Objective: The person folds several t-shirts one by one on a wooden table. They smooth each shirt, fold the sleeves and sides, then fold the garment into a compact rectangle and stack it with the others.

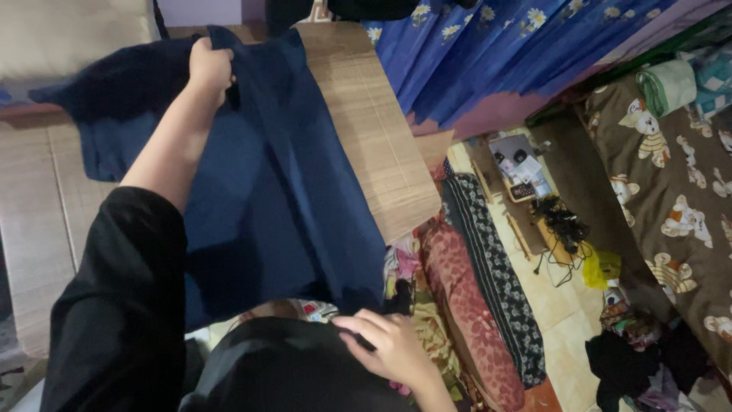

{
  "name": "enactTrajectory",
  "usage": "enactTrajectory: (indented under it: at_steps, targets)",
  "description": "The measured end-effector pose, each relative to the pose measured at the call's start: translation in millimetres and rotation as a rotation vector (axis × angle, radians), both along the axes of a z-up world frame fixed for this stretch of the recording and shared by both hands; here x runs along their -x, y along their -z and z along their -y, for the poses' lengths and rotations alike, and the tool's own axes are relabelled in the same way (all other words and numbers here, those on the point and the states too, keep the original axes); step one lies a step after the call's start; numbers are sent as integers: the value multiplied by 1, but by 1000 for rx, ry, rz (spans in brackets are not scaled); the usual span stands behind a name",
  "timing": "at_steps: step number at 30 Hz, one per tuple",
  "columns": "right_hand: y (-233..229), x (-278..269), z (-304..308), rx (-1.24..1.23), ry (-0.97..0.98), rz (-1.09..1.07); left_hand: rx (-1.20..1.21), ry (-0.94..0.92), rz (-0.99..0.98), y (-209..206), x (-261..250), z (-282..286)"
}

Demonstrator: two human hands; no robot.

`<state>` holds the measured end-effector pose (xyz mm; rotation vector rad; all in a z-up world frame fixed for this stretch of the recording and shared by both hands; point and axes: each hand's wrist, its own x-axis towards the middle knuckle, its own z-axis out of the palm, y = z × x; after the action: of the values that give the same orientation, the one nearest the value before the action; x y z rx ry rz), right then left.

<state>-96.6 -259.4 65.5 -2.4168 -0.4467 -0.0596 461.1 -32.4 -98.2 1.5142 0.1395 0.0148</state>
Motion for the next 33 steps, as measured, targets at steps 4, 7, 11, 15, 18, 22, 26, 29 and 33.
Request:
enactTrajectory:
  at_steps: [4,7,11,15,18,22,26,29,33]
  targets:
    - [38,-6,6,-213,-80,-219,-103,-32,30,6,3,-4]
    - [97,-6,7,-560,-92,-414,-185,-5,34,-4,18,-6]
    - [178,-2,23,-838,-35,-558,-612,-287,401,-52,81,10]
    - [224,0,41,-726,296,-168,-977,-257,819,-85,119,45]
    - [232,-10,45,-739,613,-12,-1138,214,641,-72,99,78]
    - [256,-36,44,-1028,605,-101,-1283,256,593,-26,60,115]
    - [293,-38,56,-831,525,-192,-1313,403,356,-14,31,118]
    - [306,-19,63,-843,669,-492,-1356,418,365,-18,24,115]
    - [314,3,76,-887,413,-255,-1395,393,383,-17,30,114]
